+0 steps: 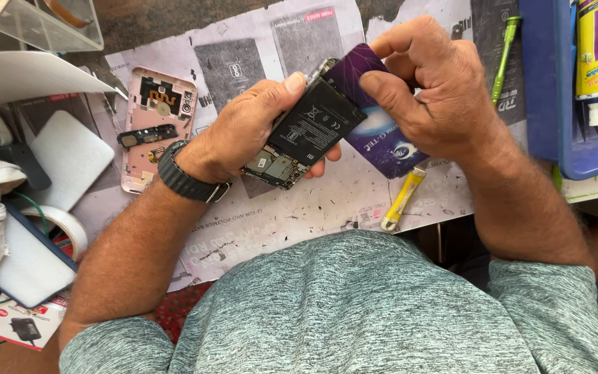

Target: The person uses a yellow screwdriver to unscrew components on the back of a disassembled smartphone. They then switch to a green screwdriver and a metal spudger to pry and separate the battery from the phone's chassis. A purple plastic card is also used to assist in lifting the battery.

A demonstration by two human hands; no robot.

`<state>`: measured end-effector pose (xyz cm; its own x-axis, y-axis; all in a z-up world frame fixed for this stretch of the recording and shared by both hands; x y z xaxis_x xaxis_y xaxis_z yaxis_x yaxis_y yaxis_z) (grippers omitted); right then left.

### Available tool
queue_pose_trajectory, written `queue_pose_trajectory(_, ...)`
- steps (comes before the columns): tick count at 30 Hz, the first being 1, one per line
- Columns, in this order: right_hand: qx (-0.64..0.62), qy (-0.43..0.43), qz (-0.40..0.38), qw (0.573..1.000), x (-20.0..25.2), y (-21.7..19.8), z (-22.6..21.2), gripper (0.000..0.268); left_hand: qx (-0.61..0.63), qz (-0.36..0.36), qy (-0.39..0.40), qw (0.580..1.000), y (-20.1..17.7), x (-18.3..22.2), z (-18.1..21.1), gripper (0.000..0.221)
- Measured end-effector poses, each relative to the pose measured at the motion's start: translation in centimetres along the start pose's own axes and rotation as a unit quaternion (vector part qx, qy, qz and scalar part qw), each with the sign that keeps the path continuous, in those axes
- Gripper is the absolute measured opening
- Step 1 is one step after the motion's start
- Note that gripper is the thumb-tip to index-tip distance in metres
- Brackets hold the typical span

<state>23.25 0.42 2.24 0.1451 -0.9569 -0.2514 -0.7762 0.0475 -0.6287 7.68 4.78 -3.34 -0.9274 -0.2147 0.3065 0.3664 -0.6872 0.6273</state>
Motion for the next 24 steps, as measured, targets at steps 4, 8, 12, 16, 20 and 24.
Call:
queue_pose_trajectory(4, 0.021, 0.037, -0.038, 0.998, -0.1, -0.5, 0.3, 0.023, 0.055, 0.013, -0.007, 0.998, -0.2, 0.1, 0.0, 0.065)
queue_pose_trajectory(8, 0.000, 0.029, -0.053, 0.998, 0.0, -0.7, 0.2, 0.022, 0.081, 0.020, -0.014, 0.996, -0.3, 0.1, -0.3, 0.065)
queue_pose_trajectory(12, -0.016, 0.064, -0.052, 0.996, 0.4, -0.9, 0.4, 0.021, 0.073, 0.016, 0.002, 0.997, -0.2, 0.0, -0.3, 0.066)
queue_pose_trajectory(16, -0.067, 0.073, -0.043, 0.994, 0.5, -0.5, 1.1, 0.020, 0.056, 0.015, 0.026, 0.998, -0.4, 0.1, -0.2, 0.066)
queue_pose_trajectory(20, -0.060, 0.081, -0.018, 0.995, 0.9, -0.1, 2.0, 0.018, 0.117, 0.007, 0.041, 0.992, -0.8, 0.0, -0.2, 0.068)
queue_pose_trajectory(24, -0.085, 0.091, -0.017, 0.992, 0.7, 0.3, 2.4, 0.017, 0.111, 0.008, 0.044, 0.993, -1.1, 0.0, 0.3, 0.068)
Point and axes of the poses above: each hand's wrist, its own x-axis away from the middle knuckle, its own y-axis out of the palm, z = x × y, the point moved 9 cm from there along -x, towards the middle knuckle, and after that the axes turned 5 degrees about x, right-handed, at the moved point
